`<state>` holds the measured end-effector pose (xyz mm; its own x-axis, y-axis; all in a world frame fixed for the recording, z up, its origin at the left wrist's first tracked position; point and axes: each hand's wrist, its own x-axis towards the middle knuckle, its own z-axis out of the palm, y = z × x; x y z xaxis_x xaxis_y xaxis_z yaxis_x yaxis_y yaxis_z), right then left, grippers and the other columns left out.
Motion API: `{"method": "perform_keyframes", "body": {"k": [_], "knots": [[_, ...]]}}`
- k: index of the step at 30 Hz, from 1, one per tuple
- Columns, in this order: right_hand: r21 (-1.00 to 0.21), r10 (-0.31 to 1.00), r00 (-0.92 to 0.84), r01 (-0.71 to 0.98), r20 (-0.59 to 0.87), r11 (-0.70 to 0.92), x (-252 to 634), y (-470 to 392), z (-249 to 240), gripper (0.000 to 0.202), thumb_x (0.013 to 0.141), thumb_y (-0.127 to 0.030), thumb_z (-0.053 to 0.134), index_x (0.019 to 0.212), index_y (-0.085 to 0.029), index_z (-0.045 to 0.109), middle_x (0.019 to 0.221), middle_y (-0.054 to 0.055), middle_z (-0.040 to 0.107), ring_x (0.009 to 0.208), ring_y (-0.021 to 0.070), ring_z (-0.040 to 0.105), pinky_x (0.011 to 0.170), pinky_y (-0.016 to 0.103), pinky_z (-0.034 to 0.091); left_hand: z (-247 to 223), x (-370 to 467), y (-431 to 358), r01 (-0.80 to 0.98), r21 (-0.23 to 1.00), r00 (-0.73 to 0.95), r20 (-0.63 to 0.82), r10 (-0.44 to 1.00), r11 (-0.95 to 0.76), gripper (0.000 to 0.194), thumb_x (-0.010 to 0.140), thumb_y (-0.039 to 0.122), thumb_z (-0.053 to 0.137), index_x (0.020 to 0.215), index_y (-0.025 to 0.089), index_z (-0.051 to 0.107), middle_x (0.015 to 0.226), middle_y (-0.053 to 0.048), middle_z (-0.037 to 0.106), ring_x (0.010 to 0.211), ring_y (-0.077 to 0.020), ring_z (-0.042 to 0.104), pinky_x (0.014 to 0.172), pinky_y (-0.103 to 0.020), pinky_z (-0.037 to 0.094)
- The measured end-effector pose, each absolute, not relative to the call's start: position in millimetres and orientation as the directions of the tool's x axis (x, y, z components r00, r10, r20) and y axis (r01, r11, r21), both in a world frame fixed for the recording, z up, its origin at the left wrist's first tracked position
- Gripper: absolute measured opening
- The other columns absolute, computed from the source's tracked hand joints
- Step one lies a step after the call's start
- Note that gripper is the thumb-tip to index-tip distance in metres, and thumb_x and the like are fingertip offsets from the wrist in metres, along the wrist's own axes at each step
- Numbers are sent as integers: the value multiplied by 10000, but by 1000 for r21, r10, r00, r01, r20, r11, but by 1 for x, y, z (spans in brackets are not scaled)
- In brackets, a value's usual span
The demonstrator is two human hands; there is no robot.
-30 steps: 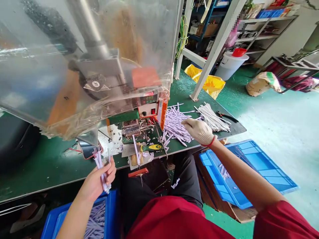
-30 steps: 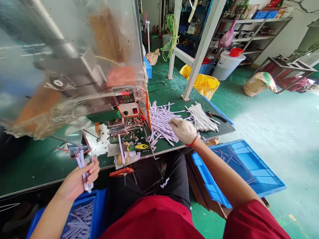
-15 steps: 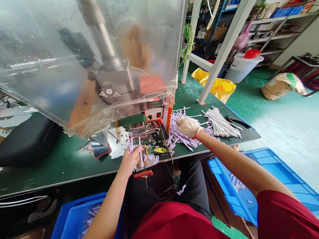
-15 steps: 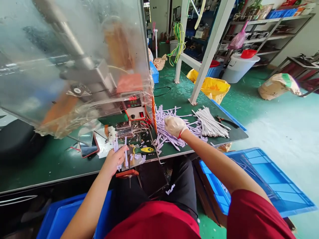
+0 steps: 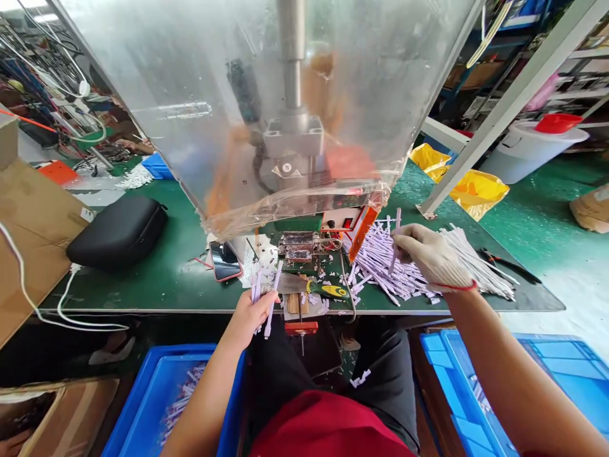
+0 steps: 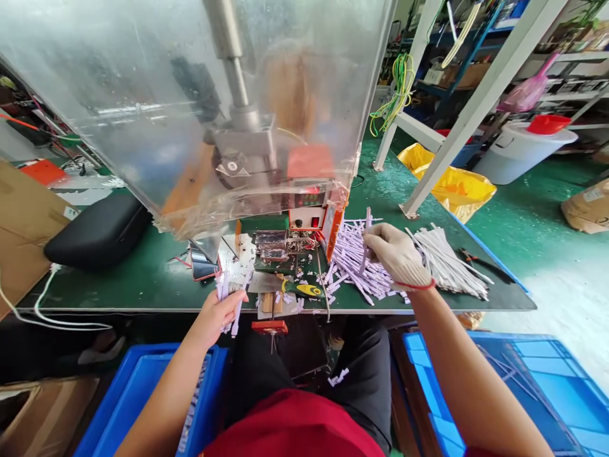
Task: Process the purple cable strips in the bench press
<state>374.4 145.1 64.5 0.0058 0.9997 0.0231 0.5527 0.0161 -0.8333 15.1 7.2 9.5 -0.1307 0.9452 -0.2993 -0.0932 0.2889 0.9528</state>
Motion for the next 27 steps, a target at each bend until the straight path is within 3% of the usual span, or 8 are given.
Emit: {"method": "perform_keyframes", "body": {"k": [2, 5, 8, 11, 22, 27], "knots": [[-943, 984, -106, 315, -144, -104, 360, 112, 68, 273, 832, -457, 609, 855, -185, 597, 587, -4, 578, 446, 115, 505, 405, 212, 380, 9, 10, 3, -142, 946, -146, -311, 939, 292, 349, 760, 479, 724, 707, 141, 653, 409, 119, 265, 364, -29, 185, 403, -188, 123], [-945, 889, -322, 144, -326, -294, 313, 72, 55, 316, 835, -503, 627, 805, -197, 558, 528, -49, 521, 354, 75, 405, 326, 184, 304, 7, 10, 0, -206, 930, -157, -339, 928, 304, 375, 729, 502, 748, 690, 143, 646, 406, 122, 261, 353, -25, 182, 391, -186, 116], [-930, 843, -403, 64, -355, -361, 258, 61, 29, 352, 834, -531, 623, 752, -207, 513, 465, -72, 481, 315, 76, 388, 295, 179, 298, 5, 14, -3, -245, 918, -159, -355, 921, 311, 392, 707, 516, 766, 692, 143, 646, 402, 126, 257, 345, -22, 194, 382, -179, 113], [-922, 856, -379, -12, -353, -386, 217, 72, 7, 357, 805, -532, 644, 756, -212, 495, 480, -67, 520, 316, 83, 426, 290, 182, 329, 1, 14, -8, -266, 910, -157, -367, 917, 319, 401, 703, 524, 772, 693, 143, 646, 401, 126, 265, 341, -19, 202, 375, -171, 118], [-901, 874, -280, -66, -397, -430, 186, 88, -7, 294, 774, -448, 647, 719, -206, 490, 480, -66, 531, 307, 80, 467, 273, 171, 335, -10, 2, -20, -283, 899, -187, -393, 900, 334, 388, 726, 509, 759, 687, 137, 652, 406, 125, 266, 336, -17, 219, 356, -148, 155], [-917, 885, -279, -30, -373, -397, 186, 94, -14, 288, 790, -460, 632, 738, -202, 514, 497, -57, 539, 310, 91, 474, 273, 190, 333, -10, 2, -18, -243, 910, -224, -391, 893, 338, 394, 709, 507, 761, 657, 131, 655, 453, 77, 393, 365, -26, 299, 347, -146, 167]]}}
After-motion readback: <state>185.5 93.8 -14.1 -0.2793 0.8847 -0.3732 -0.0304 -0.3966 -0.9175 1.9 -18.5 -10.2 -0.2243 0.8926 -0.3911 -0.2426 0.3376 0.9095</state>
